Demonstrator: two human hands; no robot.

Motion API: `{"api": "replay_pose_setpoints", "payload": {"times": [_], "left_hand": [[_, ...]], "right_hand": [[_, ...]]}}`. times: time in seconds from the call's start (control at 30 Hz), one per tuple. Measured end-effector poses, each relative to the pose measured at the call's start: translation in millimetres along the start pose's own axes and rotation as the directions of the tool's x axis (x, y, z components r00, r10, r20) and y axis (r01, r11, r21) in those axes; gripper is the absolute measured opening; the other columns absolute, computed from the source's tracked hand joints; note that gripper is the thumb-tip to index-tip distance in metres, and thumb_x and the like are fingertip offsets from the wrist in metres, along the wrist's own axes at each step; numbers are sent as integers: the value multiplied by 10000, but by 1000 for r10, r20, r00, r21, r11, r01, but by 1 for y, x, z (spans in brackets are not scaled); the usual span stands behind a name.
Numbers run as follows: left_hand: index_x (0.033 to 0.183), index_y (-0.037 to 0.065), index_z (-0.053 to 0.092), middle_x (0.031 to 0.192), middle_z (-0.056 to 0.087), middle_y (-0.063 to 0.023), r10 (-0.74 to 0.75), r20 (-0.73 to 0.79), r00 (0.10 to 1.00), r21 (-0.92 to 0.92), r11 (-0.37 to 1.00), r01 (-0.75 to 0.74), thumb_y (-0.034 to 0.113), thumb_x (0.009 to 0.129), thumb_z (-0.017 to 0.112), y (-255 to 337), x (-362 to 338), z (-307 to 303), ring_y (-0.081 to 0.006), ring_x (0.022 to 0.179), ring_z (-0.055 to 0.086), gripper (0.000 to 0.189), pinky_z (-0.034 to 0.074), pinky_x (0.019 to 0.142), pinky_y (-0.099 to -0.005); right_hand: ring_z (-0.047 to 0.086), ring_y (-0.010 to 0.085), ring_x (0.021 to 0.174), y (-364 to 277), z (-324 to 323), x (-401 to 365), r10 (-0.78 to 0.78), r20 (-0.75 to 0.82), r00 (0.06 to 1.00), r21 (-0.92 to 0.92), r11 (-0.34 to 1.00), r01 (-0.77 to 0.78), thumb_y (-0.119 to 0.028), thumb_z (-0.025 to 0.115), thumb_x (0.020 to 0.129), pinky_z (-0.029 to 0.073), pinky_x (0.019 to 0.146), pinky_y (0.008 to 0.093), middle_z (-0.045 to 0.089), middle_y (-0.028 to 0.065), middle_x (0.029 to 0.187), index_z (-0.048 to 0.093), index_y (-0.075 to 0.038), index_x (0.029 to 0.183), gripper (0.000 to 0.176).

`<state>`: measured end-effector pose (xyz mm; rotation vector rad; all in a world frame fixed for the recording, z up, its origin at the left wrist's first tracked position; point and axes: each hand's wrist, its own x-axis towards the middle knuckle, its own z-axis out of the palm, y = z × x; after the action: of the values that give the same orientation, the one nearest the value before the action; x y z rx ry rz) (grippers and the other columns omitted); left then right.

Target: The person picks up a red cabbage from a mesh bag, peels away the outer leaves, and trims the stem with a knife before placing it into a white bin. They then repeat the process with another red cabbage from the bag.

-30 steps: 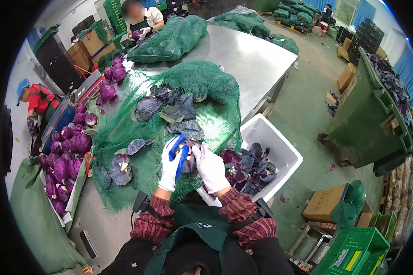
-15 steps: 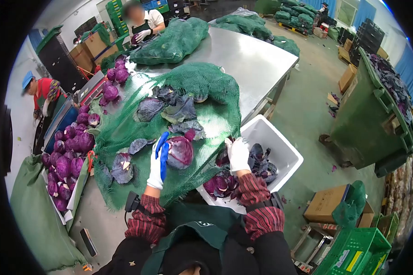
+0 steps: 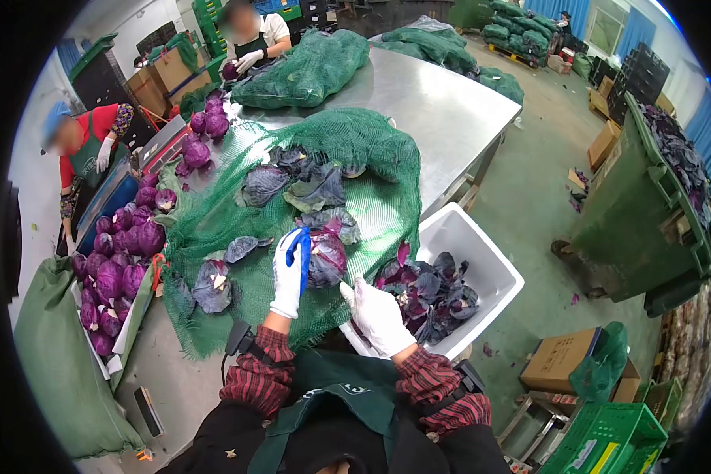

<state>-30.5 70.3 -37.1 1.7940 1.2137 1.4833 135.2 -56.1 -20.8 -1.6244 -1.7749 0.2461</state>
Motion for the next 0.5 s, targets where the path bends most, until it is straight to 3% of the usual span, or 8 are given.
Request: {"api": "replay_pose_setpoints", "payload": {"times": [0.07,0.17,0.23,0.3,0.37,0.4,0.43,0.5], "left_hand": [[1095,11,641,1083,650,-171,11,12,1000,63,998,-12,128,926,582,2,3,2,-318,1008,622,215,483,896,-398],[1089,17,652,1094,655,-170,-14,18,1000,104,995,12,138,911,583,5,2,3,-333,1009,625,226,476,902,-415],[1144,-42,603,1093,630,-144,146,84,986,229,960,-162,148,977,526,5,8,3,-209,953,646,264,514,857,-310],[1136,-40,609,1102,642,-129,147,76,986,284,945,-163,131,980,512,0,9,5,-208,979,641,251,512,875,-323],[1138,11,642,1083,666,-138,-211,48,976,-250,944,216,132,930,551,-20,11,10,-270,998,638,256,477,911,-368],[1155,1,634,1102,664,-125,-220,80,972,-235,944,233,123,938,537,-24,14,9,-237,993,639,266,477,912,-345],[1164,22,638,1131,657,-130,-117,30,993,1,993,117,131,943,533,-15,15,7,-253,1009,636,268,473,919,-359],[1191,63,635,1157,648,-140,0,49,999,77,997,-4,170,938,548,-18,13,8,-293,1027,627,289,469,923,-384]], "right_hand": [[661,330,681,1,-2,4,31,57,998,-77,997,-27,-231,600,934,531,580,383,674,191,839,595,26,1083,297],[607,348,594,13,10,-3,27,-55,998,7,1000,-26,-242,575,955,483,535,404,606,186,677,606,11,1056,274],[624,329,589,43,23,-13,-43,-193,980,62,996,56,-254,629,919,491,525,401,614,162,654,598,10,1061,301],[627,324,560,81,37,-37,-75,-148,986,-55,996,68,-248,644,905,499,510,410,610,155,628,592,38,1099,350],[627,333,552,104,42,-58,-17,-85,996,-123,992,6,-263,623,918,498,505,424,623,168,646,583,37,1135,372],[641,345,589,108,42,-65,103,-27,994,-117,987,-106,-315,575,942,507,527,430,650,196,711,564,26,1175,414],[673,356,875,72,15,-51,376,135,917,-79,926,-368,-323,495,994,536,769,389,681,192,983,527,-38,1302,421],[655,376,682,43,12,-30,250,-1,968,180,953,-245,-374,502,975,514,620,452,660,227,814,464,6,1335,526]]}}
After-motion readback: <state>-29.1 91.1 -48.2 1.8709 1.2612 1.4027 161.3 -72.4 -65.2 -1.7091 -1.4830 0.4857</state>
